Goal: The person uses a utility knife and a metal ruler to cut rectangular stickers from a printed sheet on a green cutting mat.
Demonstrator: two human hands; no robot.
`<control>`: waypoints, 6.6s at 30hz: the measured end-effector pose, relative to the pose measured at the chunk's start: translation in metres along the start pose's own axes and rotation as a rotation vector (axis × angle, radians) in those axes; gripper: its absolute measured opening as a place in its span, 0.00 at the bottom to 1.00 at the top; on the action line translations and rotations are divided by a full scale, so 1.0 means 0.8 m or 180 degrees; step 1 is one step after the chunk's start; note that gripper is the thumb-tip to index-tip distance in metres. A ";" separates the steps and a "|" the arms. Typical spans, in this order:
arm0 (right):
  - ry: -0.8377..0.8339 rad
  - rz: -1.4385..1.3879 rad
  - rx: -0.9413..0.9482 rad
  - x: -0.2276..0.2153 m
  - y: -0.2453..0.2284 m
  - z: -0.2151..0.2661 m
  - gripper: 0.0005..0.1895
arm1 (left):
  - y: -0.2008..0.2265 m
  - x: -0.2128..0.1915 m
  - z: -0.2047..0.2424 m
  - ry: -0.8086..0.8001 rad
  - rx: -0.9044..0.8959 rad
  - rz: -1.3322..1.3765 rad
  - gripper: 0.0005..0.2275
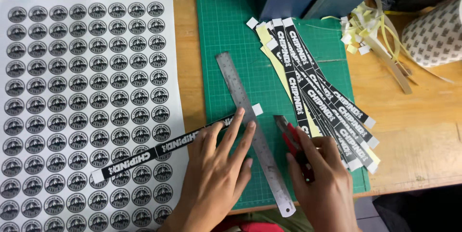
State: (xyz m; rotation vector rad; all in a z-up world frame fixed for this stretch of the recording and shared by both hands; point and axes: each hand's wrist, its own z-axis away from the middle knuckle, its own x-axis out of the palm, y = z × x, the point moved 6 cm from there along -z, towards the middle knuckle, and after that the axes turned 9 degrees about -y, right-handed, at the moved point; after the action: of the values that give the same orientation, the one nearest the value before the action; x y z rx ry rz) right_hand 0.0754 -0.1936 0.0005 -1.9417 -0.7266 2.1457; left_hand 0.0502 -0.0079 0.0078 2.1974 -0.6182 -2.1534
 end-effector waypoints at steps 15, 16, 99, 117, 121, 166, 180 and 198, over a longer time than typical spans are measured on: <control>0.0135 0.0861 -0.1119 0.010 -0.063 -0.087 0.18 | 0.001 -0.006 0.016 -0.0284 0.0203 0.0564 0.30; 0.0137 0.0864 -0.1121 0.010 -0.063 -0.087 0.18 | 0.000 -0.003 0.017 -0.0280 0.0203 0.0565 0.30; -0.0046 0.0843 -0.0972 0.028 -0.094 -0.007 0.19 | -0.045 -0.027 0.001 0.0032 0.0669 -0.0823 0.20; -0.0506 -0.0650 0.0045 -0.015 -0.052 -0.044 0.17 | -0.009 -0.020 0.009 -0.0060 -0.0106 0.0195 0.27; -0.0706 -0.0611 -0.0332 0.003 -0.057 -0.058 0.19 | -0.009 -0.020 0.008 -0.0084 -0.0158 0.0244 0.27; -0.0678 0.0152 -0.1793 0.032 -0.056 -0.048 0.29 | -0.026 0.000 0.002 -0.0395 -0.0334 0.0145 0.24; -0.0693 0.0062 -0.1785 0.031 -0.056 -0.049 0.27 | -0.026 0.000 0.002 -0.0353 -0.0351 0.0152 0.24; -0.0706 0.0047 -0.1732 0.028 -0.058 -0.051 0.29 | -0.029 0.003 0.004 -0.0505 -0.0404 0.0327 0.43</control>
State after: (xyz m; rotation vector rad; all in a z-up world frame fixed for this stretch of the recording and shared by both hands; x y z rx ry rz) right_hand 0.1020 -0.1339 -0.0005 -1.9409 -1.4708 2.3766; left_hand 0.0533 0.0141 -0.0013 1.9040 -0.5680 -2.2611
